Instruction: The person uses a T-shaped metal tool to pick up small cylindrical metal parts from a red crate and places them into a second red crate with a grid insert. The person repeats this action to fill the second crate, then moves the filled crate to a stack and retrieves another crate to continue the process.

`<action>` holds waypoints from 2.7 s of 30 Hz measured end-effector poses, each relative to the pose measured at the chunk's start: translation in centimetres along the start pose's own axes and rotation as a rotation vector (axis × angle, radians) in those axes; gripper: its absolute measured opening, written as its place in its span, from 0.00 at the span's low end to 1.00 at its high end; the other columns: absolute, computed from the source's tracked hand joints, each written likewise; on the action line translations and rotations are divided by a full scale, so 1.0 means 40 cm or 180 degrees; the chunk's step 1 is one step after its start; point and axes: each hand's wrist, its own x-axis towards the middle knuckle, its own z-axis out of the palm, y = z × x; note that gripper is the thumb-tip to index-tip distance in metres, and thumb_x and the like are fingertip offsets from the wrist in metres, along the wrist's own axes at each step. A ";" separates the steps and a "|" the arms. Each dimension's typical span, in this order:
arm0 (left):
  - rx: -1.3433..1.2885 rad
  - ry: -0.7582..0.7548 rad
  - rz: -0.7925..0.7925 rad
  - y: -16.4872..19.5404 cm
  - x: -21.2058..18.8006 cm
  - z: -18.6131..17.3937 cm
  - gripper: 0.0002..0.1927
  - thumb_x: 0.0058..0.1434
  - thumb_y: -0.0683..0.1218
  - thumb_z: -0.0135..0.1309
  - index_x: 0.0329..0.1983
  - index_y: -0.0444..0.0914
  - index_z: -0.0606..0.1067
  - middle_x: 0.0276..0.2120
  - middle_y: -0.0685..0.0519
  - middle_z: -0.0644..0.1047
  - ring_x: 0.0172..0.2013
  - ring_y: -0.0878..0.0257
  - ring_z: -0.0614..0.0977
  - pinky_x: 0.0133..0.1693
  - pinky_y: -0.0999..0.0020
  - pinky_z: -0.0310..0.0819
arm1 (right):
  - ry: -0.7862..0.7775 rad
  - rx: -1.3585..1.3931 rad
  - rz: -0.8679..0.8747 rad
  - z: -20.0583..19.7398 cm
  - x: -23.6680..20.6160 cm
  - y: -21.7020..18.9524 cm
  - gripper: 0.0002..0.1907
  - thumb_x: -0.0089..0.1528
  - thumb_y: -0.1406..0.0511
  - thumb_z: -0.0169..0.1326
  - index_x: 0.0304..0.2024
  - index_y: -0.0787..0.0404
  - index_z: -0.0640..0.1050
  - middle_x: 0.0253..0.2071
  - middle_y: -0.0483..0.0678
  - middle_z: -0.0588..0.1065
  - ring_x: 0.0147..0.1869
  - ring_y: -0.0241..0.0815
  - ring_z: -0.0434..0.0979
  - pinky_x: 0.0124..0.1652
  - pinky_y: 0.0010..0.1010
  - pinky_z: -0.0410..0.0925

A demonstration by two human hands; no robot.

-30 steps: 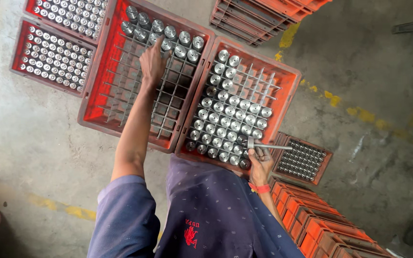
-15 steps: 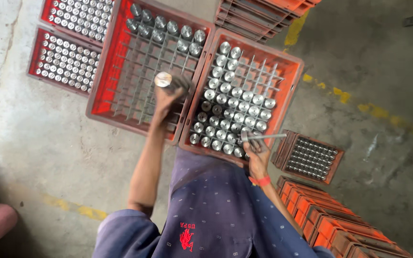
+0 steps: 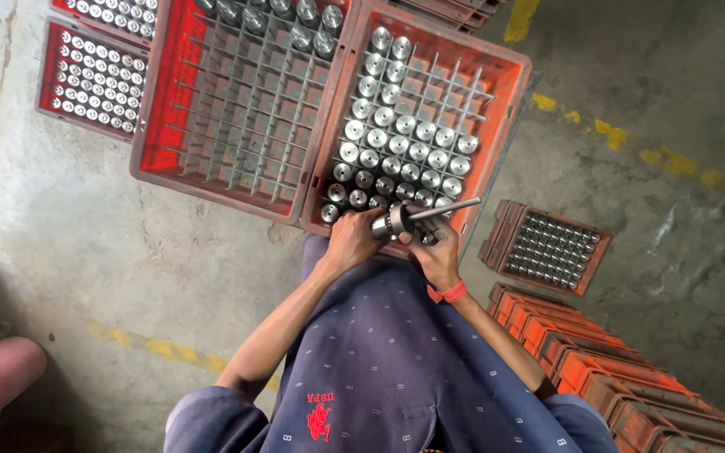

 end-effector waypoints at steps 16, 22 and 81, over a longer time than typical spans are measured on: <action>-0.0293 -0.0558 0.0780 -0.047 0.135 0.044 0.30 0.49 0.56 0.68 0.51 0.36 0.77 0.37 0.38 0.82 0.39 0.43 0.84 0.41 0.52 0.79 | 0.0155 0.0541 0.0177 -0.192 0.064 0.159 0.26 0.59 0.76 0.63 0.59 0.71 0.73 0.56 0.51 0.77 0.59 0.38 0.77 0.57 0.28 0.70; 0.0310 0.0423 0.1368 -0.090 0.405 -0.018 0.28 0.64 0.50 0.61 0.67 0.42 0.70 0.47 0.44 0.80 0.33 0.44 0.84 0.33 0.54 0.80 | 0.1317 0.1182 -0.0560 -0.267 0.133 0.159 0.25 0.61 0.78 0.60 0.61 0.72 0.74 0.49 0.48 0.78 0.50 0.35 0.77 0.52 0.24 0.70; -0.0520 -0.0698 0.0297 -0.078 0.020 0.071 0.29 0.47 0.53 0.68 0.52 0.37 0.78 0.36 0.41 0.83 0.38 0.47 0.86 0.42 0.54 0.79 | -0.0380 0.0326 0.0288 -0.103 0.003 0.085 0.27 0.57 0.75 0.62 0.60 0.68 0.73 0.61 0.50 0.75 0.64 0.39 0.76 0.62 0.29 0.70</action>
